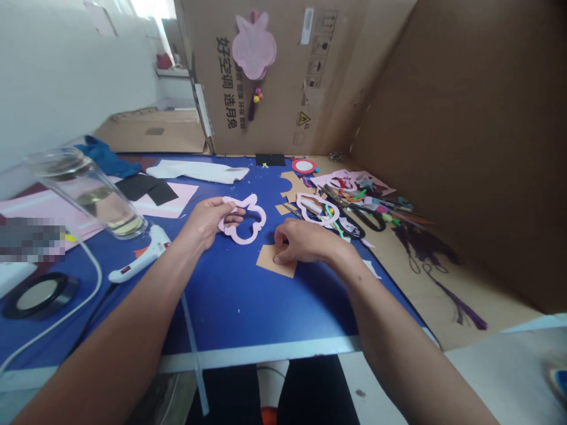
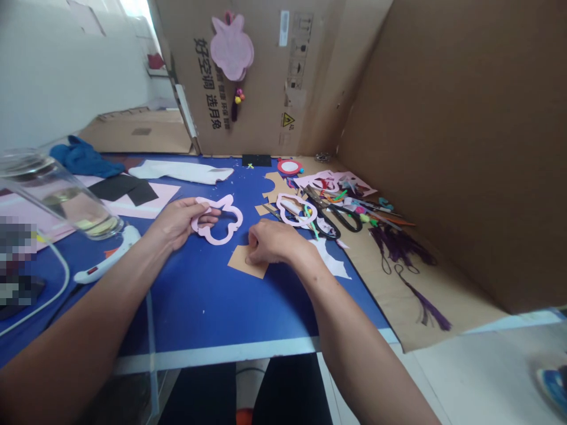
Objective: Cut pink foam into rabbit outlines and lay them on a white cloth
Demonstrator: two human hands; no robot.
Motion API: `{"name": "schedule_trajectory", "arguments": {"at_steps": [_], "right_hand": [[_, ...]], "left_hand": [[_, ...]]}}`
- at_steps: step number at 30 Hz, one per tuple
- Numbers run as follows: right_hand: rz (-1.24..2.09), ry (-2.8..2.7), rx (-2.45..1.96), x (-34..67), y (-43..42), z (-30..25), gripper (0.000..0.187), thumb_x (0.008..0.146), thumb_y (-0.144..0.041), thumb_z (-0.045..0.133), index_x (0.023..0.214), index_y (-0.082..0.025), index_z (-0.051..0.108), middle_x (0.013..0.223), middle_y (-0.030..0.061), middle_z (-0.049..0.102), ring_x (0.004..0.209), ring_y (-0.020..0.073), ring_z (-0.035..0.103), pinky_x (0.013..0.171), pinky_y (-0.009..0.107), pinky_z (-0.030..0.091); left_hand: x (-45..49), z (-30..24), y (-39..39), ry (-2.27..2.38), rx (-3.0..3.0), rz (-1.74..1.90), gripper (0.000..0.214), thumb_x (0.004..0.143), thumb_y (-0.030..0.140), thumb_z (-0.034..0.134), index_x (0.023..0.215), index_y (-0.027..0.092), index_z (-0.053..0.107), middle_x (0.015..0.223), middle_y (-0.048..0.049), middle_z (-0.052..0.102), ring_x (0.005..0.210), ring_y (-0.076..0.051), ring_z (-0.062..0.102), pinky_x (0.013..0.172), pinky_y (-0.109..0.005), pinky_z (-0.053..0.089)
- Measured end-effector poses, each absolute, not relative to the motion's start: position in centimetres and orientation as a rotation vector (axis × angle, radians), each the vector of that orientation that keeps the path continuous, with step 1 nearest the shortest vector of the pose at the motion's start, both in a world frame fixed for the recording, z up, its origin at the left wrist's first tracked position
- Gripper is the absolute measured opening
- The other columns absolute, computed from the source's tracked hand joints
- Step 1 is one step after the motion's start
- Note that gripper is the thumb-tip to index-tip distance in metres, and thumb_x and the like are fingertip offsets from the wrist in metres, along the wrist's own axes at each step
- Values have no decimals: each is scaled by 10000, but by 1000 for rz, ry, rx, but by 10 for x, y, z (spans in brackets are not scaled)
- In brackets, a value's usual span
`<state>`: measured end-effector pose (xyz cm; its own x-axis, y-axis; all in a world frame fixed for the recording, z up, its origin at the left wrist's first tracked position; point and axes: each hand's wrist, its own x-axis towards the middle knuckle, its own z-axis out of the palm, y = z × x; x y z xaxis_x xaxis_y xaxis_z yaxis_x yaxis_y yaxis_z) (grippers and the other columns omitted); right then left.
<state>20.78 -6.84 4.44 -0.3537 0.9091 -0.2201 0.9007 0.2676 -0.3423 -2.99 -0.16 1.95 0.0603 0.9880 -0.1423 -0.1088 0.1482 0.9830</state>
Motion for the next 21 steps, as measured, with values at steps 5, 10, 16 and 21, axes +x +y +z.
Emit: {"name": "schedule_trajectory", "arguments": {"at_steps": [5,10,16,21], "right_hand": [[626,-2493,-1760,204,-71,44,392,754,-427,879,1091,-273,750,1079,41,774,897,237,687,665,303,399],[636,-2543,-1767,204,-76,46,601,703,-421,917,1256,-294,721,1156,54,758,943,262,688,681,307,399],[733,-2529,-1757,199,-78,49,260,715,-299,861,957,-265,772,897,20,762,754,212,644,602,304,365],[1143,-2359,-1506,213,-64,43,61,798,-272,746,747,-238,746,682,-16,684,636,162,585,569,282,368]], "left_hand": [[-30,19,-2,1158,1040,1116,55,870,131,769,846,110,724,882,-156,821,613,-149,740,557,-208,566],[-30,18,-2,1155,1035,1115,54,880,128,764,849,113,723,873,-151,819,613,-147,739,562,-211,568],[-30,17,-2,1165,1037,1110,72,896,140,764,841,122,721,887,-152,823,627,-154,746,541,-209,553],[-29,18,-3,1159,1037,1106,71,904,128,754,843,122,720,897,-151,822,628,-149,743,556,-215,560]]}}
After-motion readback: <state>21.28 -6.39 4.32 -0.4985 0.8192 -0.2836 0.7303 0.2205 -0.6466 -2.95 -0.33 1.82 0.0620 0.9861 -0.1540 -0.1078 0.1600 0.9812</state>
